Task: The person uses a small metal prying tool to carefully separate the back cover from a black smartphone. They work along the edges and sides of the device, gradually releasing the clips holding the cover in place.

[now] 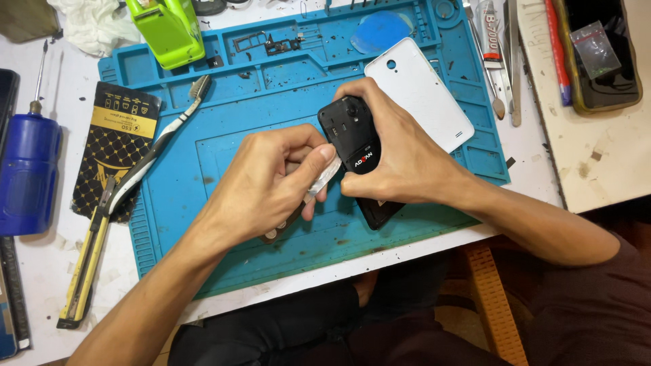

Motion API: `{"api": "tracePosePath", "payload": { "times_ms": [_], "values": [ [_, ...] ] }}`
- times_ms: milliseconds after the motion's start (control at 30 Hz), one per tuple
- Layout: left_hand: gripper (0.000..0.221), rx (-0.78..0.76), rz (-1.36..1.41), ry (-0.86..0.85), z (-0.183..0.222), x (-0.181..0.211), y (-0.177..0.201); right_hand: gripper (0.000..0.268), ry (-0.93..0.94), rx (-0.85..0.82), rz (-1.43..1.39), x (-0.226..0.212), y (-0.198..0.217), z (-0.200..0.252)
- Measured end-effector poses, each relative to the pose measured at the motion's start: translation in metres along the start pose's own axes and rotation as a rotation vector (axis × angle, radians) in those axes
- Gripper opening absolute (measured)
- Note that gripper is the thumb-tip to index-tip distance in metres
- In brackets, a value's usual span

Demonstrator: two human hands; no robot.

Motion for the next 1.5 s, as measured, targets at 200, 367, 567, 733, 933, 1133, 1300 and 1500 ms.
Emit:
{"api": "tracePosePath", "payload": {
  "times_ms": [200, 367, 567, 733, 933, 1133, 1300, 1500],
  "values": [
    [0.028, -0.011, -0.011, -0.001, -0.003, 0.0, 0.003, 0.066, 0.018, -0.041, -0.011, 0.001, 0.001, -0.002],
    [0.024, 0.202, 0.08, -0.266, 0.0, 0.01, 0.049, 0.074, 0.043, -0.154, -0.006, -0.001, -0.005, 0.006],
    [0.022, 0.19, 0.159, -0.261, 0.005, 0.019, 0.03, 0.08, -0.025, -0.128, -0.045, 0.008, -0.001, 0.005],
    [0.026, 0.1, 0.122, -0.086, 0.002, 0.008, 0.019, 0.077, -0.045, -0.125, -0.155, 0.011, 0.0, 0.005],
    [0.028, -0.014, 0.142, 0.066, 0.006, 0.005, 0.003, 0.076, -0.039, -0.113, -0.199, 0.011, -0.001, 0.006],
    [0.028, -0.038, 0.158, 0.019, 0.004, 0.004, -0.001, 0.075, -0.033, -0.097, -0.188, 0.01, -0.001, 0.005],
    [0.028, -0.031, 0.174, 0.096, 0.003, -0.003, -0.003, 0.077, -0.044, -0.073, -0.105, 0.01, -0.001, 0.006],
    [0.025, -0.017, 0.119, 0.059, 0.004, 0.002, -0.006, 0.076, -0.016, -0.05, -0.09, 0.007, -0.001, 0.007]
  ]
}}
Point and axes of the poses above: each hand's wrist, its own z-axis away from the middle knuckle, its own y-axis out of the back of the hand, x = y × z, the point moved 9 cm from there along -z, towards the middle knuckle, and after that the axes turned 5 degrees about y, right-handed, at the moved point
